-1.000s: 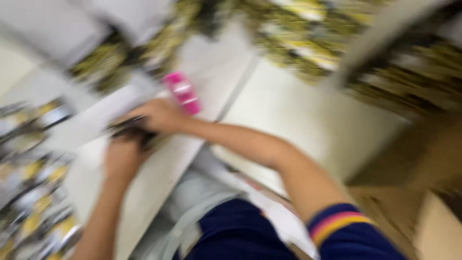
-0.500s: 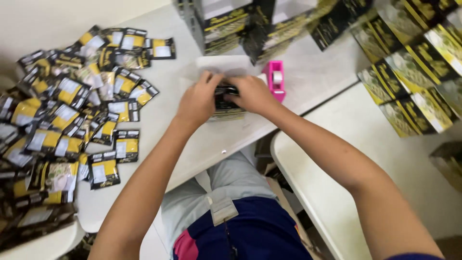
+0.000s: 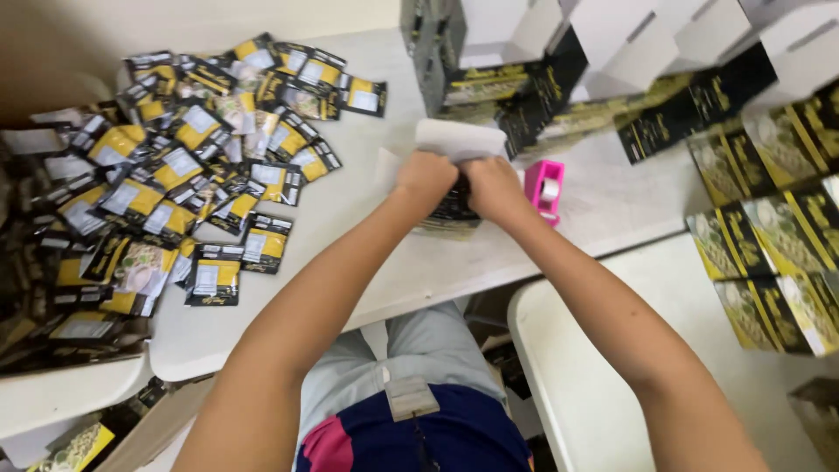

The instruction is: Packaging individual food or supplement sachets into small cardboard boxes.

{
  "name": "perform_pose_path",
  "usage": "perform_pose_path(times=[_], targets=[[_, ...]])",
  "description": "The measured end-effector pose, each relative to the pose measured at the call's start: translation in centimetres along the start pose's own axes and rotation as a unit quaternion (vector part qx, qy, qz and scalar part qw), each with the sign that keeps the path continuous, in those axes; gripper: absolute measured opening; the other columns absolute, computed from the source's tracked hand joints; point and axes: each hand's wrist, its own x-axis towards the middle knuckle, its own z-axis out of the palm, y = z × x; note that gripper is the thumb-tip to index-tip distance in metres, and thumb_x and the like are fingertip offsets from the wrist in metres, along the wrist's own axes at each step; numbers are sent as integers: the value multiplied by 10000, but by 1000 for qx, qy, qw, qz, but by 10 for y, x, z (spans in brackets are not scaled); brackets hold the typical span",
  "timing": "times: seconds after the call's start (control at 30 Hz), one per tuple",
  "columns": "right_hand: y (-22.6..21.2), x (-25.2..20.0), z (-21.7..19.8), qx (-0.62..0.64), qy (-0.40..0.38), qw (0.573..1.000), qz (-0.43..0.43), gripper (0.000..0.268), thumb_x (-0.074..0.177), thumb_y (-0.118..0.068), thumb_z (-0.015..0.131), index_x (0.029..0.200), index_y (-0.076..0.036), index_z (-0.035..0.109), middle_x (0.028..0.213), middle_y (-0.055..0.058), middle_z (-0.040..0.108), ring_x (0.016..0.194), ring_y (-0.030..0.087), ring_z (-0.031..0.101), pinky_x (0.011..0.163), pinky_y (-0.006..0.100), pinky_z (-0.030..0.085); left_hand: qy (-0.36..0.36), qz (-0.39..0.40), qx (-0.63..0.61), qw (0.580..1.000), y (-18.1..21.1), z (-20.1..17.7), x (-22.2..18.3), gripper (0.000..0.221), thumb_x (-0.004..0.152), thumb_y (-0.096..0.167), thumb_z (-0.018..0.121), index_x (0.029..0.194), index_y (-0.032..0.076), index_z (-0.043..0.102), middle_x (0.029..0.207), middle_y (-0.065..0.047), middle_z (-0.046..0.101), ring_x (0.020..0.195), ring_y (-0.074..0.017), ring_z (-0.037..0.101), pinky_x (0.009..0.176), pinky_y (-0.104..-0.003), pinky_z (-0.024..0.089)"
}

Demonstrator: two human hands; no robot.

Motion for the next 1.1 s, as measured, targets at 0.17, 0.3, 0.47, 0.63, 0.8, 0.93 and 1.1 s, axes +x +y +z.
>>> perform_pose_path(times=[0.17,0.3,0.47,0.63,0.8,0.93,1.1], targets=[[3,1,1,13,29,998,-62,417,621,55,638,1018,-25,736,956,255,712,950,472,652,860,517,507,35,74,-103,991,-23,-9,-1,130,786,44,649,825,102,760,932,-164,754,887,-334,750,751,-442,600],[14,-7,9,102,25,994,-8,422,757,71,634,1172,-1,653,1037,254,702,1041,444,650,923,487,502,96,54,-235,966,-26,-28,-27,243,796,10,625,1031,45,674,866,-206,739,803,-419,718,684,-520,568],[24,-12,-7,230,2,971,-66,250,775,19,724,1021,-16,703,1187,209,700,1093,380,671,913,395,557,-7,83,-275,958,-38,-42,-37,64,759,95,705,809,97,745,864,-208,743,813,-402,716,727,-507,571],[5,-2,-23,127,-35,988,-79,280,677,-34,805,955,-12,780,1216,178,716,1073,371,679,946,411,529,-98,87,-105,986,-27,-26,-15,177,667,91,753,837,56,785,937,-202,741,908,-369,726,791,-451,598],[9,-6,-18,84,-36,991,-98,136,710,-39,771,842,-6,774,1176,187,718,1043,377,680,947,434,527,-56,94,-95,989,-28,-26,-16,121,709,88,724,817,62,771,952,-199,747,901,-375,735,798,-462,600],[7,-14,-16,82,-20,991,-105,62,812,-23,703,868,-2,716,1055,189,729,1044,389,666,971,456,514,-73,93,-202,972,-30,-62,-34,198,754,149,727,927,52,732,942,-212,743,916,-399,720,849,-482,574],[-3,-21,-32,209,-17,977,-32,166,848,-35,655,1014,-16,656,1016,177,719,1019,368,682,908,427,533,-46,57,-224,972,-24,-82,-42,613,672,75,731,1256,19,554,974,-223,715,891,-428,701,762,-508,565]])
